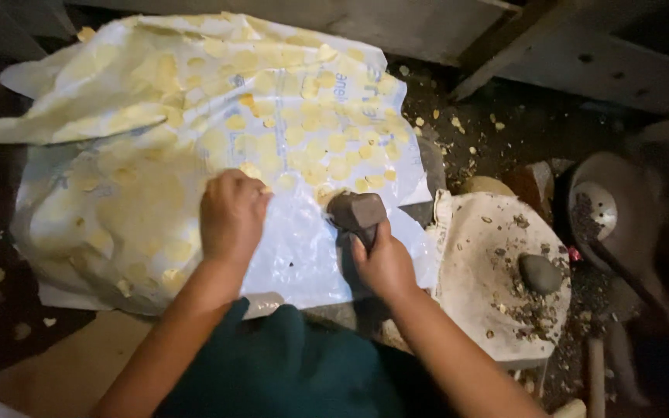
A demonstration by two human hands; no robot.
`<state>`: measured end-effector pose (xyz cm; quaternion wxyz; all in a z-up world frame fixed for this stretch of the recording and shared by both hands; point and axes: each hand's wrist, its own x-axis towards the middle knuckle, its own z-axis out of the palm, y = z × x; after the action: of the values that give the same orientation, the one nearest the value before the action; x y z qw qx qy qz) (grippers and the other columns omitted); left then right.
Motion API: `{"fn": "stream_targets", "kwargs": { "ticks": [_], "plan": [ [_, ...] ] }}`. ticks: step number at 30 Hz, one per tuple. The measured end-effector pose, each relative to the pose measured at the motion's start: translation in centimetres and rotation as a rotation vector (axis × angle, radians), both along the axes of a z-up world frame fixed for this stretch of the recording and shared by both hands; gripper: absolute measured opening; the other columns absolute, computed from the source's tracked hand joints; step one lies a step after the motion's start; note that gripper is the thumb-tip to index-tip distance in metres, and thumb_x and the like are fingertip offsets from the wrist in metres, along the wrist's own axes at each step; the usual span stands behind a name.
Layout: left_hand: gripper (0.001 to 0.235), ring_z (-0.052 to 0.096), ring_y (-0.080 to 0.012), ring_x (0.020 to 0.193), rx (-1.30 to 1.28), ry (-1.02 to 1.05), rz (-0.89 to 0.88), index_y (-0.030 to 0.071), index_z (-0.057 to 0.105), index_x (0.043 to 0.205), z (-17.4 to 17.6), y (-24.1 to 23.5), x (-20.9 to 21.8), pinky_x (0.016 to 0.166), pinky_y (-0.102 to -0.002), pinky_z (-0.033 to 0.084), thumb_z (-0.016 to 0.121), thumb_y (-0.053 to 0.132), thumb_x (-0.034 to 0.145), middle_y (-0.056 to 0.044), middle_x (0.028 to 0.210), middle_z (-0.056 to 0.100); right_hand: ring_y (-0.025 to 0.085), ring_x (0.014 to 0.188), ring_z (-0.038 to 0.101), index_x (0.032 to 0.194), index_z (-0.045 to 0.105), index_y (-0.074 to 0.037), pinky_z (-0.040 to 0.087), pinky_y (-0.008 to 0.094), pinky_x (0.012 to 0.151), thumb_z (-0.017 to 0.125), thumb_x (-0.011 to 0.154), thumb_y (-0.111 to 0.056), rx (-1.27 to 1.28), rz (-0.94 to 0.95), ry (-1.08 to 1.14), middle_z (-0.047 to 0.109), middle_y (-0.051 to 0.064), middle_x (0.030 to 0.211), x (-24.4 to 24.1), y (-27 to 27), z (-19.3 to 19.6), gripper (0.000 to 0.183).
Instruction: The person roasts dark seeds in a pan over a small fire, then uses a stone to crush them on a flat surface. They also use a hammer to pound yellow cassava pieces on a white sheet, separating the crushed material with their hands.
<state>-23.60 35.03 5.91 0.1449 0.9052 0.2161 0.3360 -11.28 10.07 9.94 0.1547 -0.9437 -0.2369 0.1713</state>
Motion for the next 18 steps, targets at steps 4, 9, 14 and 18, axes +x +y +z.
{"fn": "stream_targets", "kwargs": {
  "ticks": [4,9,14,18],
  "plan": [
    [0.017,0.063,-0.0349,0.090,-0.020,0.001,-0.180,0.015,0.069,0.095,-3.1,-4.5,2.7,0.079,-0.047,0.054,0.079,0.025,0.086,-0.010,0.098,0.061,0.053,0.096,0.071,0.116,0.055,-0.008,0.056,0.062,0.080,0.066,0.093,-0.048,0.030,0.053,0.076,0.073,0.030,0.091,1.7,1.5,5.0,0.047],
    [0.013,0.062,-0.0316,0.093,-0.079,0.078,-0.198,0.020,0.073,0.096,-2.4,-6.6,2.8,0.076,-0.045,0.049,0.072,0.017,0.083,-0.006,0.104,0.059,0.054,0.083,0.070,0.097,0.055,-0.004,0.052,0.055,0.061,0.077,0.091,-0.032,0.487,-0.028,-0.213,0.069,0.030,0.077,-1.1,0.3,10.9,0.036],
    [0.011,0.065,-0.0329,0.097,-0.127,0.135,-0.108,0.018,0.070,0.104,0.9,-4.6,1.5,0.080,-0.044,0.052,0.067,0.014,0.094,-0.008,0.107,0.060,0.051,0.084,0.071,0.112,0.058,-0.001,0.057,0.059,0.070,0.070,0.089,-0.028,0.279,0.125,-0.220,0.071,0.028,0.084,-1.7,0.0,-0.9,0.039],
    [0.043,0.065,-0.0344,0.094,0.071,0.101,0.170,0.017,0.071,0.119,1.5,0.2,-1.4,0.076,-0.049,0.054,0.085,0.030,0.080,-0.009,0.109,0.061,0.050,0.087,0.073,0.120,0.047,-0.005,0.058,0.060,0.073,0.061,0.095,-0.044,-0.137,0.135,0.024,0.073,0.028,0.089,-2.7,1.4,-0.2,0.048]
  ]
}}
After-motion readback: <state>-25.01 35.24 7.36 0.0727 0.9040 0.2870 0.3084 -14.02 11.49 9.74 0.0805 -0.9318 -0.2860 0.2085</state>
